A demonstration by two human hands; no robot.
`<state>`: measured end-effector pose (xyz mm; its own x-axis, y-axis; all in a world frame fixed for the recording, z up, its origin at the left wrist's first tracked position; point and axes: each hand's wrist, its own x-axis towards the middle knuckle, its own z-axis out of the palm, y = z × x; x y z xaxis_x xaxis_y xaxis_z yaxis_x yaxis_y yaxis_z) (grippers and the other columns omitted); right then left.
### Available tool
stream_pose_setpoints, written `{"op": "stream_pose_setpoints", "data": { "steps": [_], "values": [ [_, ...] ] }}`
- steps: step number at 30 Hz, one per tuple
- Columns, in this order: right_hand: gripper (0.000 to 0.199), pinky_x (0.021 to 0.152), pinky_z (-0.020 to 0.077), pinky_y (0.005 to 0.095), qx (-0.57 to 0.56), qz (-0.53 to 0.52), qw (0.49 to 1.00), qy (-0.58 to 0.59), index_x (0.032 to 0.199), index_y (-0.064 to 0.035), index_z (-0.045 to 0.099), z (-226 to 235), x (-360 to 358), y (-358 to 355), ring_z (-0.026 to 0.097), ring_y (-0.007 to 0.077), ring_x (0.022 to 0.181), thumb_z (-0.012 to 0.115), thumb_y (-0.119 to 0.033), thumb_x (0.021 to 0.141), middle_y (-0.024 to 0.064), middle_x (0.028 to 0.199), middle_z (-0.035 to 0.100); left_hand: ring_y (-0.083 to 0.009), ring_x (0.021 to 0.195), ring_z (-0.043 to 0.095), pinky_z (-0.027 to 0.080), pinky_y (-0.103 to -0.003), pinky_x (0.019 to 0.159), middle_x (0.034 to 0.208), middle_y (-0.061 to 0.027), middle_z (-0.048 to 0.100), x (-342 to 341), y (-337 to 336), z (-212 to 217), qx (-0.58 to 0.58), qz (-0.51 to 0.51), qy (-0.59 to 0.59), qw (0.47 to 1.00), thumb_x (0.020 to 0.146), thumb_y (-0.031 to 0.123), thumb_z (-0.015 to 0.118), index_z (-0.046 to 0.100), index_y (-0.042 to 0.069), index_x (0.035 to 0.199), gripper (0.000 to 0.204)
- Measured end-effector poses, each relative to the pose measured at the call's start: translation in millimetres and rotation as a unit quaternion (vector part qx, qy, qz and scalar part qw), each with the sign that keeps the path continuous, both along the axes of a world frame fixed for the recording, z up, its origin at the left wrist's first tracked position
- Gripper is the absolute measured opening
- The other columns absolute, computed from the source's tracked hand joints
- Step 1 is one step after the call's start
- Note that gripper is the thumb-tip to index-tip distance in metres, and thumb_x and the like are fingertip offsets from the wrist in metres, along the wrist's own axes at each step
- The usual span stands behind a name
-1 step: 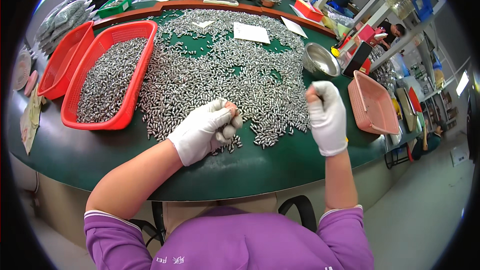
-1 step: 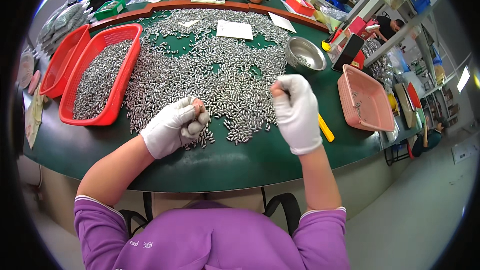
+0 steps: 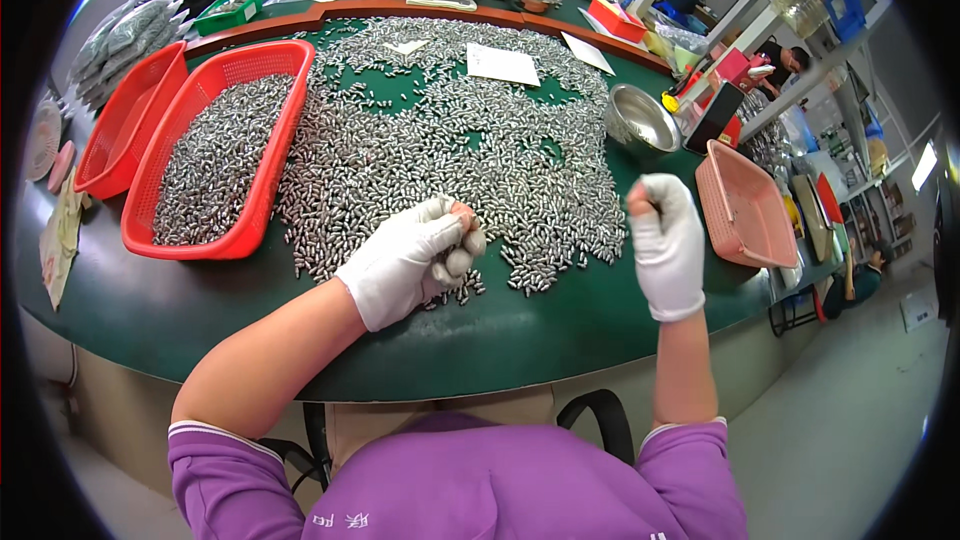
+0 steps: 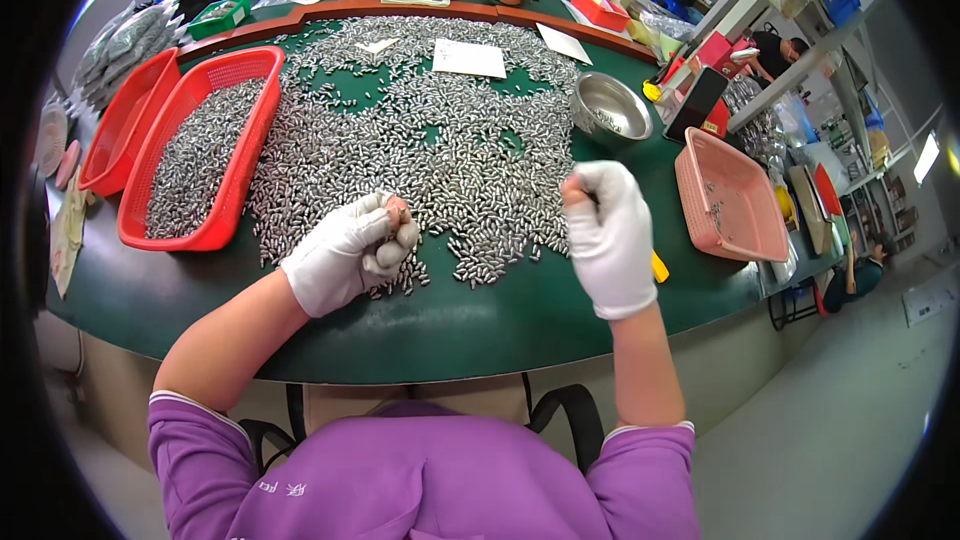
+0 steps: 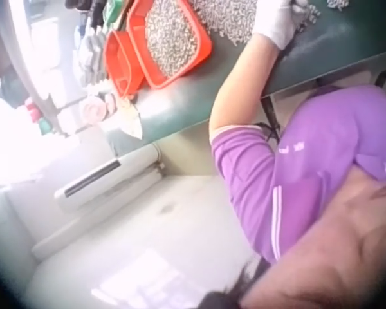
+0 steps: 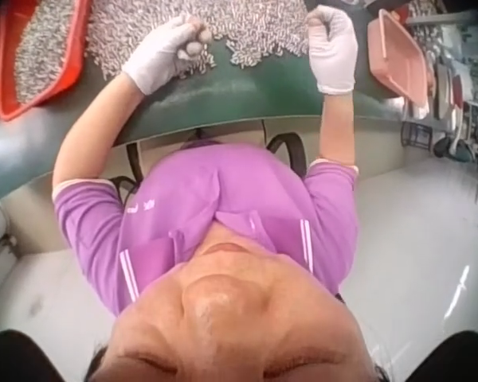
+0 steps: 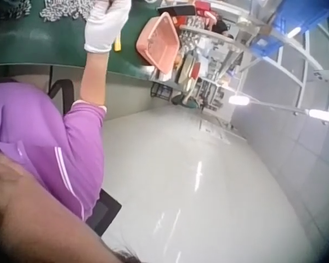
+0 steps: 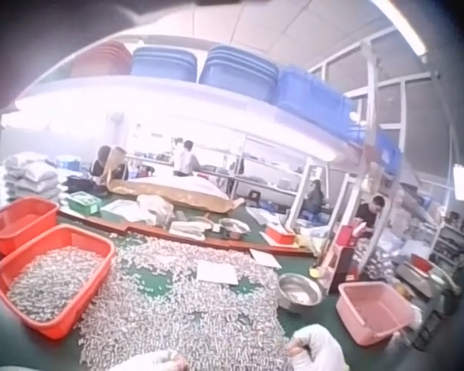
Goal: The recorder picks up small metal components from a large pile and sorts them into a red tray on a workbench.
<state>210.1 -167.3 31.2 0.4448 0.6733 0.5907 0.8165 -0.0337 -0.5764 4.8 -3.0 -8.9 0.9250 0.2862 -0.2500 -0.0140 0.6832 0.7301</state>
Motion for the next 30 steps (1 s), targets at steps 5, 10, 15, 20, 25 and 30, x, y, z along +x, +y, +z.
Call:
{"op": "stream_pose_setpoints", "data": {
  "steps": [5, 10, 15, 20, 25, 30],
  "values": [
    [0.017, 0.076, 0.0419, 0.0257, -0.025, -0.180, 0.983, 0.024, 0.092, -0.0019, 0.053, -13, 32, -98, 0.050, 0.0123, 0.078, 0.054, -0.019, 0.093, 0.0032, 0.083, 0.053, -0.0039, 0.060, 0.046, 0.039, -0.015, 0.051, 0.081, 0.0005, 0.055, 1, -1, -2, -0.021, -0.003, -0.010, 1.000, 0.094, 0.021, 0.051, 0.049, 0.010, 0.092, 0.011],
    [0.024, 0.075, 0.0451, 0.0317, -0.129, -0.401, 0.903, -0.081, 0.093, -0.0015, 0.058, -4, 57, -182, 0.057, 0.0219, 0.079, 0.051, -0.024, 0.093, 0.0110, 0.086, 0.060, -0.0031, 0.059, 0.045, 0.038, -0.015, 0.051, 0.080, 0.0017, 0.055, 2, -5, 0, -0.019, -0.002, -0.002, 1.000, 0.095, 0.019, 0.050, 0.048, 0.011, 0.092, 0.008],
    [0.020, 0.077, 0.0463, 0.0390, -0.289, -0.517, 0.800, -0.092, 0.095, -0.0045, 0.063, -8, 66, -205, 0.061, 0.0289, 0.085, 0.058, -0.022, 0.087, 0.0146, 0.094, 0.063, -0.0030, 0.059, 0.045, 0.038, -0.016, 0.052, 0.080, 0.0015, 0.055, 1, -5, -2, -0.018, 0.001, -0.007, 1.000, 0.095, 0.017, 0.050, 0.048, 0.011, 0.093, 0.007],
    [0.022, 0.071, 0.0468, 0.0314, -0.135, -0.406, 0.894, -0.135, 0.083, -0.0013, 0.062, -6, 48, -164, 0.057, 0.0222, 0.073, 0.067, -0.022, 0.082, 0.0093, 0.083, 0.060, -0.0032, 0.058, 0.045, 0.038, -0.016, 0.052, 0.081, 0.0011, 0.056, 2, -5, -5, -0.022, 0.003, -0.010, 1.000, 0.094, 0.018, 0.051, 0.048, 0.010, 0.093, 0.008],
    [0.034, 0.082, 0.0474, 0.0317, -0.114, -0.199, 0.973, -0.030, 0.107, -0.0063, 0.063, -5, 13, -70, 0.061, 0.0219, 0.092, 0.070, -0.010, 0.074, 0.0097, 0.102, 0.061, -0.0048, 0.059, 0.045, 0.039, -0.017, 0.053, 0.084, -0.0020, 0.056, 3, -2, -6, -0.020, 0.025, -0.058, 0.998, 0.093, 0.015, 0.052, 0.048, 0.009, 0.092, 0.007],
    [0.018, 0.079, 0.0474, 0.0333, -0.116, 0.076, 0.988, -0.075, 0.089, -0.0082, 0.066, 3, -32, 24, 0.060, 0.0262, 0.086, 0.068, -0.014, 0.072, 0.0079, 0.089, 0.063, -0.0061, 0.062, 0.048, 0.041, -0.020, 0.056, 0.086, -0.0028, 0.057, 1, 5, -8, -0.023, 0.056, -0.068, 0.996, 0.091, 0.010, 0.052, 0.049, 0.010, 0.091, 0.003]
  ]
}}
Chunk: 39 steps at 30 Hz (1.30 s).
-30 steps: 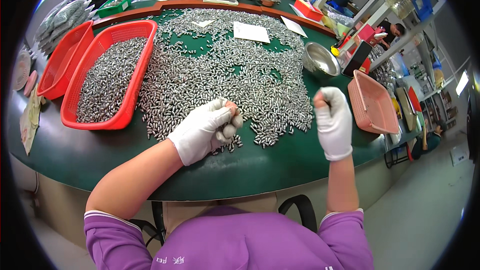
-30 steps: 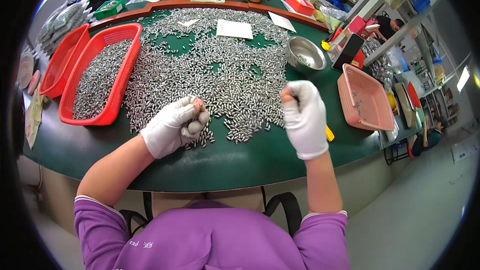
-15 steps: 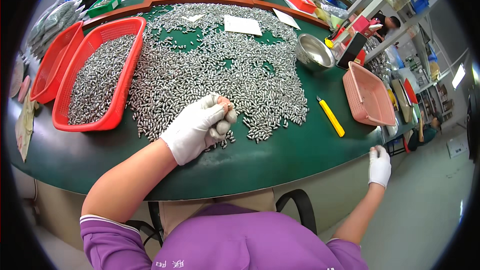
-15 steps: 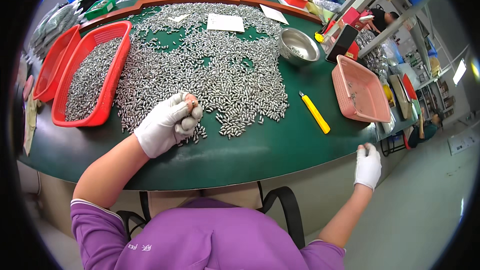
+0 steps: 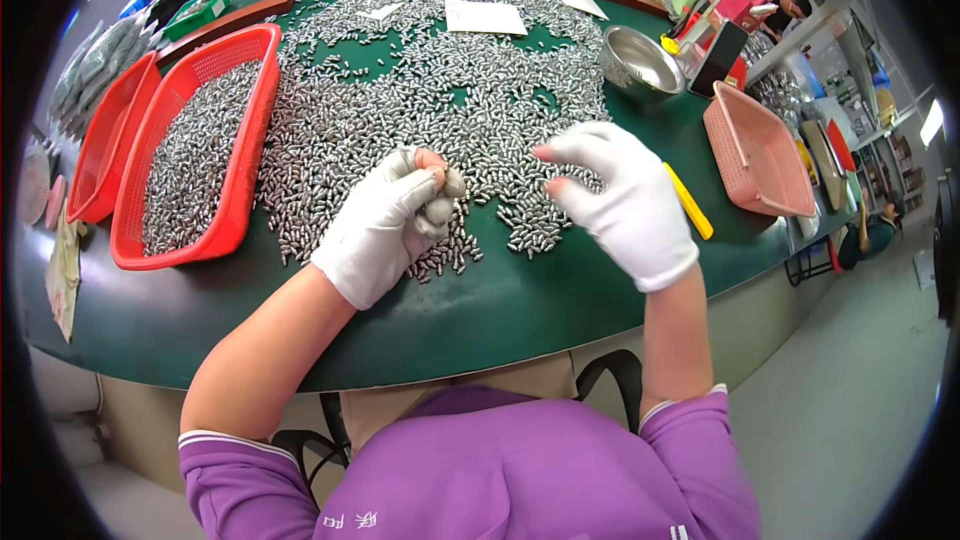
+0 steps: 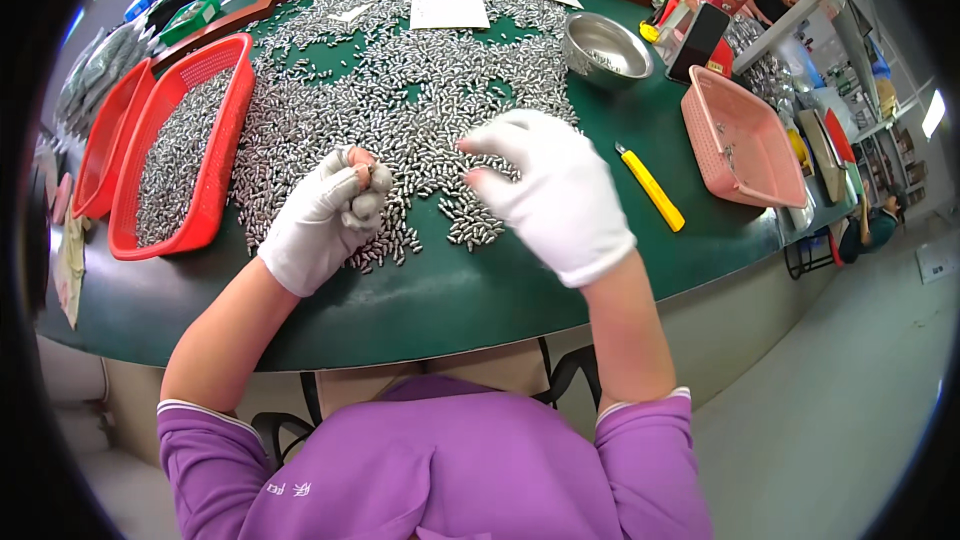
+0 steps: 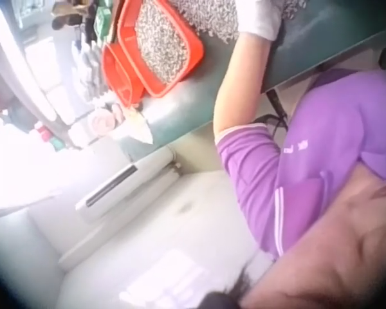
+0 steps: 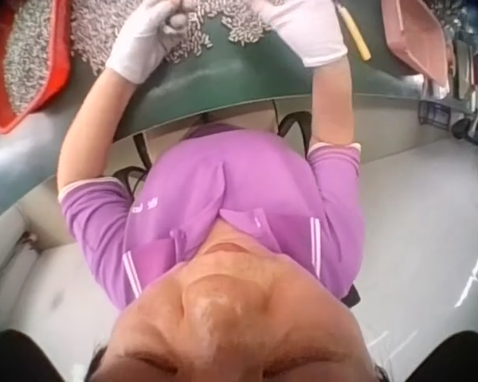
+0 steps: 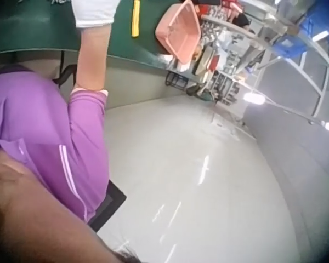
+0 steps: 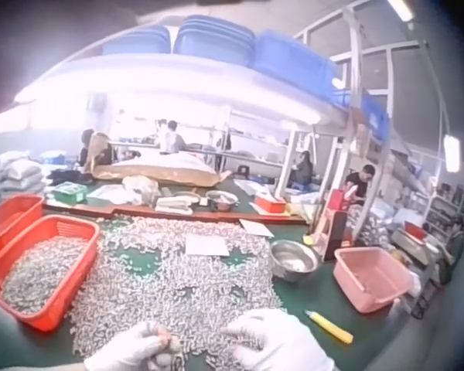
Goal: The recorder picks up small metal components from a large pile and sorts them into a red tray on a workbench.
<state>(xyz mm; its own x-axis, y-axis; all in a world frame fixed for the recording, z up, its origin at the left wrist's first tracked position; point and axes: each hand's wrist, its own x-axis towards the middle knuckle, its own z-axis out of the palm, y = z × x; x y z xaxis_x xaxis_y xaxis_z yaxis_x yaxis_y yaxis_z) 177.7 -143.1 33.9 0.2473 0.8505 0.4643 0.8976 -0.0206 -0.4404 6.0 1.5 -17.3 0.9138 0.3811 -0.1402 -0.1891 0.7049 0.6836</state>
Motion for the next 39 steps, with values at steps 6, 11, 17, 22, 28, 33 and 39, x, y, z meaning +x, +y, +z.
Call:
{"op": "stream_pose_setpoints", "data": {
  "steps": [6, 11, 17, 22, 28, 33, 39],
  "values": [
    [0.017, 0.070, 0.0493, 0.0257, -0.110, 0.091, 0.944, 0.297, 0.091, -0.0012, 0.065, 5, -28, 55, 0.062, 0.0136, 0.075, 0.066, -0.015, 0.080, 0.0075, 0.082, 0.064, -0.0059, 0.062, 0.048, 0.040, -0.018, 0.058, 0.083, -0.0008, 0.055, 2, 5, 3, -0.001, -0.029, -0.020, 0.999, 0.090, 0.010, 0.056, 0.050, 0.009, 0.096, 0.008],
    [0.015, 0.076, 0.0494, 0.0241, -0.110, 0.167, 0.832, 0.518, 0.098, -0.0011, 0.062, -21, -19, 53, 0.060, 0.0104, 0.083, 0.062, -0.009, 0.085, 0.0043, 0.090, 0.064, -0.0046, 0.062, 0.046, 0.037, -0.016, 0.055, 0.082, 0.0002, 0.055, 0, 3, 4, 0.021, -0.048, 0.037, 0.998, 0.091, 0.013, 0.055, 0.049, 0.009, 0.098, 0.010],
    [0.014, 0.076, 0.0484, 0.0233, -0.085, 0.163, 0.830, 0.526, 0.097, -0.0011, 0.063, -24, -17, 53, 0.060, 0.0105, 0.082, 0.059, -0.007, 0.085, 0.0046, 0.089, 0.064, -0.0049, 0.062, 0.043, 0.035, -0.016, 0.054, 0.083, -0.0008, 0.055, -1, 5, 5, 0.026, -0.069, 0.011, 0.997, 0.091, 0.015, 0.055, 0.049, 0.010, 0.096, 0.009],
    [0.012, 0.071, 0.0480, 0.0263, -0.014, 0.001, 0.984, 0.179, 0.090, -0.0034, 0.065, -29, -7, 54, 0.060, 0.0164, 0.077, 0.058, -0.006, 0.080, 0.0094, 0.085, 0.062, -0.0062, 0.064, 0.045, 0.037, -0.018, 0.057, 0.088, -0.0039, 0.056, -1, 13, -4, 0.007, -0.034, -0.024, 0.999, 0.090, 0.012, 0.057, 0.049, 0.010, 0.095, 0.009],
    [0.014, 0.069, 0.0464, 0.0375, -0.122, 0.030, 0.992, -0.026, 0.076, -0.0077, 0.065, -31, 10, 43, 0.057, 0.0275, 0.077, 0.065, -0.021, 0.073, 0.0094, 0.075, 0.058, -0.0081, 0.069, 0.050, 0.041, -0.020, 0.062, 0.098, -0.0080, 0.058, 0, 14, -8, -0.031, -0.021, -0.047, 0.998, 0.085, 0.011, 0.061, 0.049, 0.009, 0.099, 0.018],
    [0.012, 0.070, 0.0496, 0.0390, -0.148, 0.023, 0.988, -0.044, 0.073, -0.0110, 0.067, -37, -3, 45, 0.061, 0.0294, 0.077, 0.065, -0.023, 0.072, 0.0119, 0.076, 0.061, -0.0089, 0.070, 0.051, 0.042, -0.019, 0.062, 0.098, -0.0084, 0.056, -1, 13, -7, -0.041, -0.025, -0.019, 0.999, 0.086, 0.012, 0.059, 0.049, 0.007, 0.102, 0.020],
    [0.012, 0.069, 0.0460, 0.0390, -0.088, 0.047, 0.995, -0.025, 0.078, -0.0080, 0.063, -45, -3, 49, 0.057, 0.0284, 0.076, 0.063, -0.020, 0.076, 0.0098, 0.075, 0.058, -0.0074, 0.063, 0.045, 0.036, -0.017, 0.054, 0.092, -0.0061, 0.056, -1, 16, -9, -0.045, -0.032, -0.012, 0.998, 0.088, 0.014, 0.056, 0.051, 0.007, 0.099, 0.013]
  ]
}}
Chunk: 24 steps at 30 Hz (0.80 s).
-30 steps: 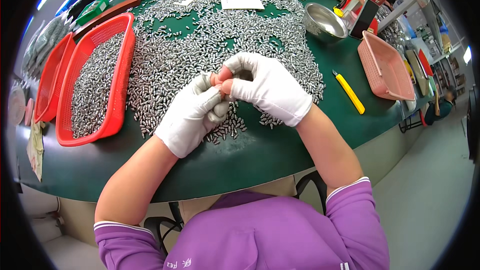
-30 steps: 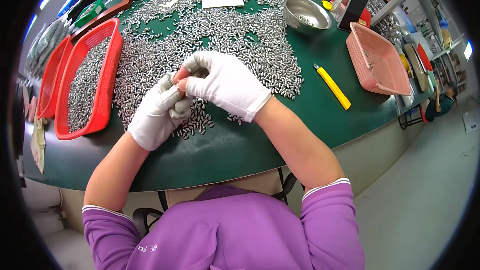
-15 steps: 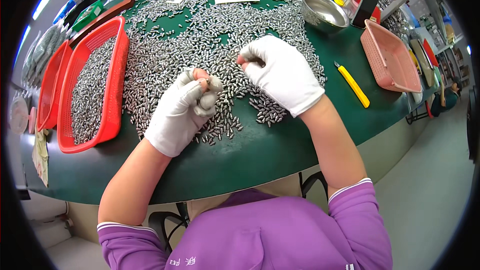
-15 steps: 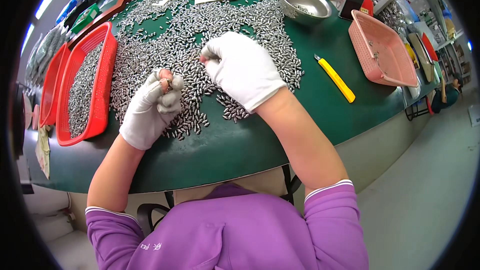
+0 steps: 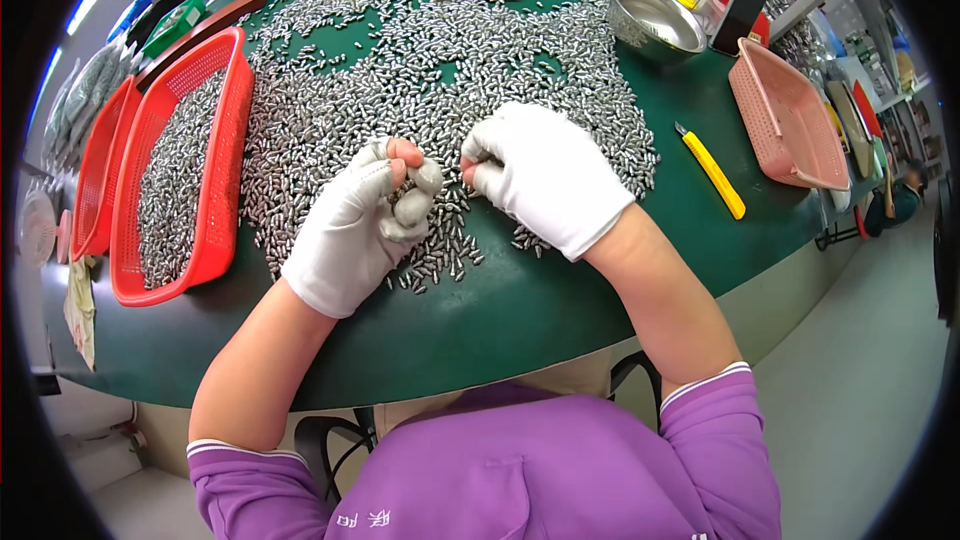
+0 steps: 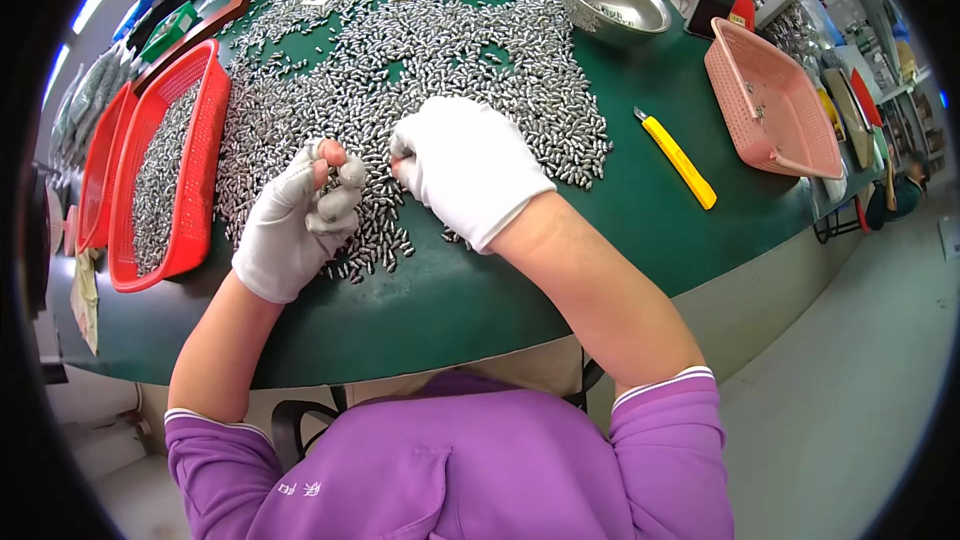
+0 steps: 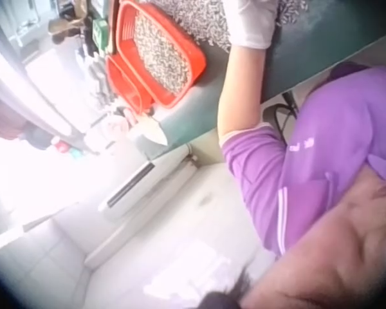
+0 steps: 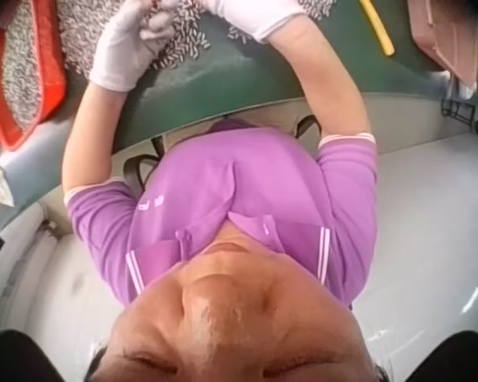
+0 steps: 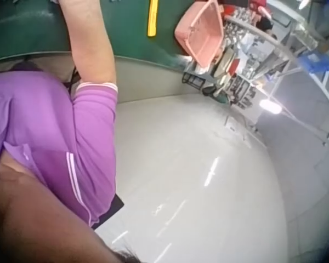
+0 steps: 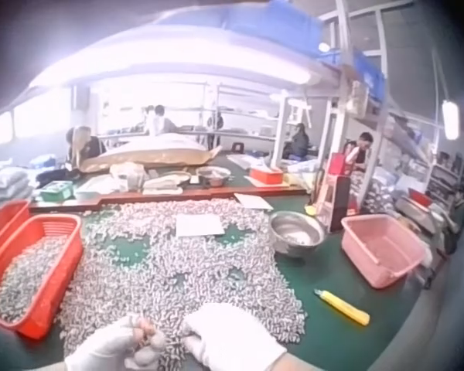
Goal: The recorder picks up small metal components from a large pile and sorts them into a red tray on a workbench.
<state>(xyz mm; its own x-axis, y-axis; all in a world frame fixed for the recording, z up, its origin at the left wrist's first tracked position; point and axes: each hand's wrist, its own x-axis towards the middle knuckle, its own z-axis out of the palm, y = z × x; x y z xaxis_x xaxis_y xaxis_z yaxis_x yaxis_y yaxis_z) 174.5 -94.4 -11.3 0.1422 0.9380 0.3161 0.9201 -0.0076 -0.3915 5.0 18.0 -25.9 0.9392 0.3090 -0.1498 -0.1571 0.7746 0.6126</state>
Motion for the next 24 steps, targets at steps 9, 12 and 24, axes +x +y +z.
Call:
{"op": "stream_pose_setpoints", "data": {
  "steps": [9, 12, 24],
  "values": [
    [0.008, 0.074, 0.0475, 0.0276, 0.068, 0.095, 0.952, 0.284, 0.088, -0.0034, 0.065, 12, -9, 3, 0.059, 0.0182, 0.080, 0.064, -0.006, 0.080, 0.0069, 0.083, 0.059, -0.0035, 0.064, 0.044, 0.035, -0.015, 0.054, 0.086, -0.0004, 0.055, 3, -12, 17, 0.118, -0.062, 0.067, 0.989, 0.089, 0.022, 0.060, 0.049, 0.008, 0.102, 0.022],
    [0.010, 0.075, 0.0475, 0.0288, 0.058, 0.110, 0.947, 0.295, 0.088, -0.0043, 0.066, 16, -9, 3, 0.059, 0.0197, 0.081, 0.063, -0.007, 0.080, 0.0073, 0.083, 0.060, -0.0033, 0.063, 0.044, 0.035, -0.015, 0.054, 0.085, -0.0001, 0.055, 0, -10, 13, 0.108, -0.050, 0.073, 0.990, 0.089, 0.020, 0.060, 0.049, 0.009, 0.103, 0.021],
    [0.018, 0.072, 0.0489, 0.0237, -0.060, 0.034, 0.887, 0.457, 0.098, -0.0008, 0.064, 24, -10, 2, 0.061, 0.0108, 0.076, 0.059, -0.012, 0.085, 0.0066, 0.084, 0.065, -0.0042, 0.059, 0.047, 0.035, -0.015, 0.049, 0.080, -0.0022, 0.059, 1, -16, 13, 0.163, 0.003, 0.110, 0.981, 0.089, 0.018, 0.060, 0.054, 0.008, 0.098, 0.015]
  ]
}}
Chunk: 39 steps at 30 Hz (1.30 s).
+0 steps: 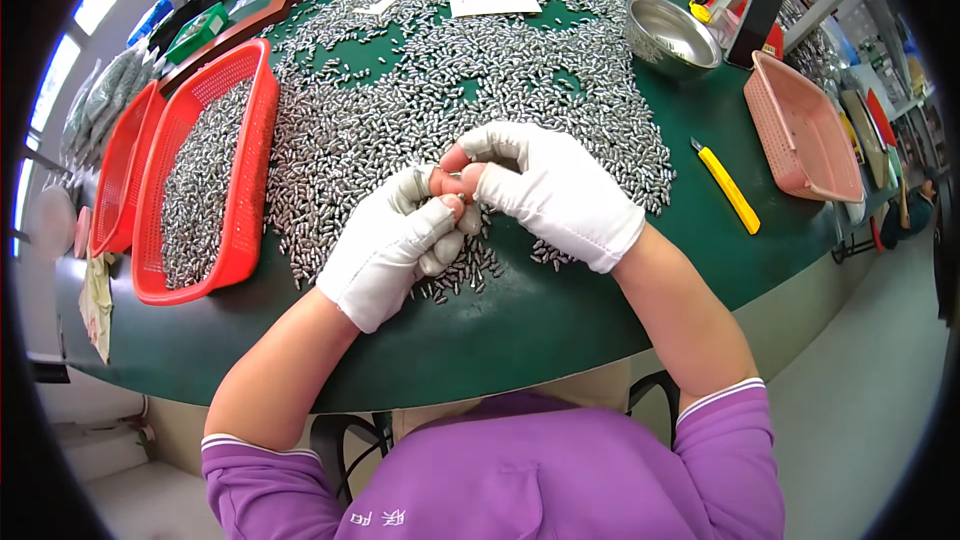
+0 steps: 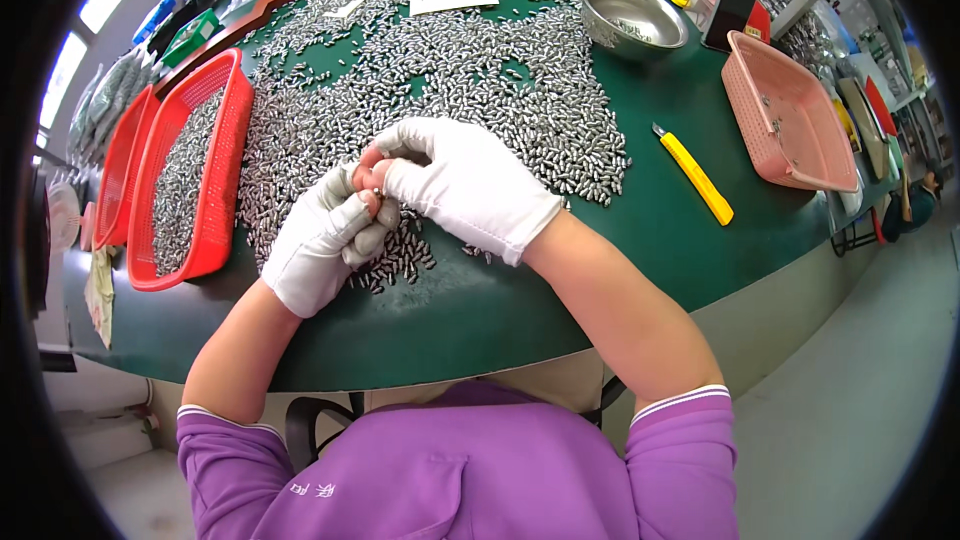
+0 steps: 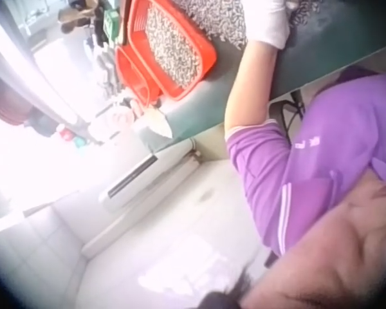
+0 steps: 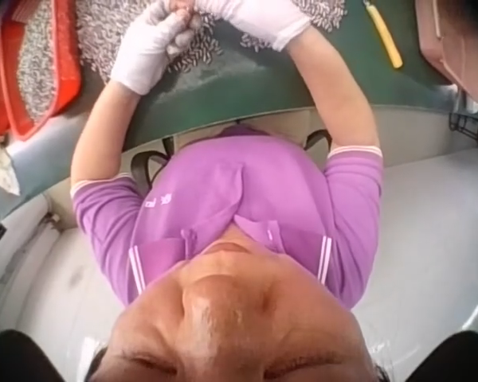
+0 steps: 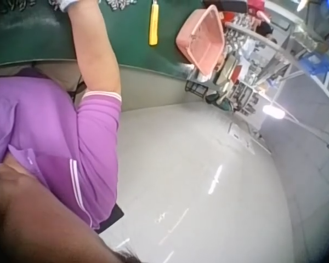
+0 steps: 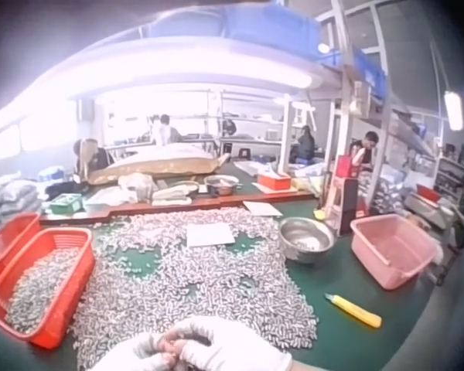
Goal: The recorder picks up small metal components from a large pile and sorts them into a red tray on a workbench.
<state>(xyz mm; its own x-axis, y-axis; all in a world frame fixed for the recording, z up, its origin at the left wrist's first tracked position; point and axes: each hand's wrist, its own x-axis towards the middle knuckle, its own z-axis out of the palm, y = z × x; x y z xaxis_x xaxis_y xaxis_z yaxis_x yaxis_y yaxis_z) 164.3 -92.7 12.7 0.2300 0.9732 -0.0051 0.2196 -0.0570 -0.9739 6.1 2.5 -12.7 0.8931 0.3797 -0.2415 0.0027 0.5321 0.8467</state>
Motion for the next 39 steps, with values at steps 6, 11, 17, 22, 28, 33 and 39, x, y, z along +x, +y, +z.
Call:
{"op": "stream_pose_setpoints", "data": {
  "steps": [6, 11, 17, 22, 28, 33, 39],
  "values": [
    [0.018, 0.075, 0.0474, 0.0226, -0.028, 0.034, 0.994, 0.097, 0.100, 0.0006, 0.062, -2, -2, 3, 0.058, 0.0078, 0.079, 0.057, -0.010, 0.087, 0.0037, 0.087, 0.064, -0.0044, 0.060, 0.048, 0.036, -0.015, 0.050, 0.081, -0.0028, 0.060, -2, 0, 0, 0.022, 0.005, 0.017, 1.000, 0.088, 0.018, 0.061, 0.054, 0.007, 0.099, 0.017],
    [0.016, 0.072, 0.0480, 0.0254, -0.010, -0.076, 0.984, -0.160, 0.095, -0.0025, 0.065, 3, 2, 0, 0.060, 0.0135, 0.077, 0.058, -0.009, 0.083, 0.0082, 0.085, 0.064, -0.0040, 0.056, 0.043, 0.032, -0.016, 0.048, 0.081, -0.0013, 0.059, 1, 2, 1, 0.006, 0.002, -0.012, 1.000, 0.091, 0.018, 0.056, 0.053, 0.008, 0.095, 0.011],
    [0.010, 0.070, 0.0476, 0.0362, 0.116, 0.054, 0.909, -0.396, 0.081, -0.0076, 0.066, -14, 8, -4, 0.058, 0.0272, 0.076, 0.063, -0.009, 0.071, 0.0086, 0.079, 0.059, -0.0073, 0.064, 0.045, 0.036, -0.018, 0.054, 0.093, -0.0071, 0.055, -3, 13, 0, -0.098, 0.034, -0.101, 0.989, 0.087, 0.012, 0.058, 0.048, 0.006, 0.104, 0.020],
    [0.008, 0.069, 0.0481, 0.0362, 0.056, 0.072, 0.887, -0.452, 0.077, -0.0120, 0.066, -18, 2, -3, 0.059, 0.0260, 0.077, 0.061, -0.009, 0.072, 0.0069, 0.078, 0.060, -0.0069, 0.063, 0.044, 0.036, -0.018, 0.055, 0.095, -0.0077, 0.054, -3, 17, 4, -0.149, 0.036, -0.103, 0.983, 0.088, 0.013, 0.057, 0.048, 0.005, 0.103, 0.019],
    [0.004, 0.069, 0.0477, 0.0349, 0.065, 0.022, 0.882, -0.466, 0.072, -0.0120, 0.065, -15, 13, -9, 0.059, 0.0245, 0.076, 0.062, -0.010, 0.071, 0.0055, 0.076, 0.059, -0.0039, 0.050, 0.033, 0.027, -0.018, 0.046, 0.073, 0.0032, 0.048, -9, 2, 16, -0.186, -0.018, -0.033, 0.982, 0.094, 0.024, 0.051, 0.052, 0.012, 0.095, 0.013],
    [0.006, 0.066, 0.0481, 0.0370, 0.064, 0.076, 0.898, -0.429, 0.072, -0.0100, 0.066, -12, 11, -9, 0.059, 0.0277, 0.072, 0.060, -0.010, 0.070, 0.0096, 0.073, 0.060, -0.0040, 0.044, 0.026, 0.024, -0.019, 0.041, 0.066, 0.0042, 0.041, -25, -8, 5, -0.219, -0.050, -0.019, 0.974, 0.097, 0.029, 0.044, 0.051, 0.013, 0.097, 0.018],
    [0.006, 0.061, 0.0484, 0.0401, 0.122, 0.069, 0.887, -0.439, 0.067, -0.0102, 0.066, -24, 7, -8, 0.060, 0.0301, 0.068, 0.060, -0.011, 0.067, 0.0114, 0.068, 0.060, -0.0052, 0.043, 0.027, 0.023, -0.020, 0.042, 0.064, 0.0020, 0.040, -33, -11, 1, -0.218, -0.119, -0.041, 0.968, 0.094, 0.033, 0.049, 0.052, 0.011, 0.096, 0.022]
  ]
}}
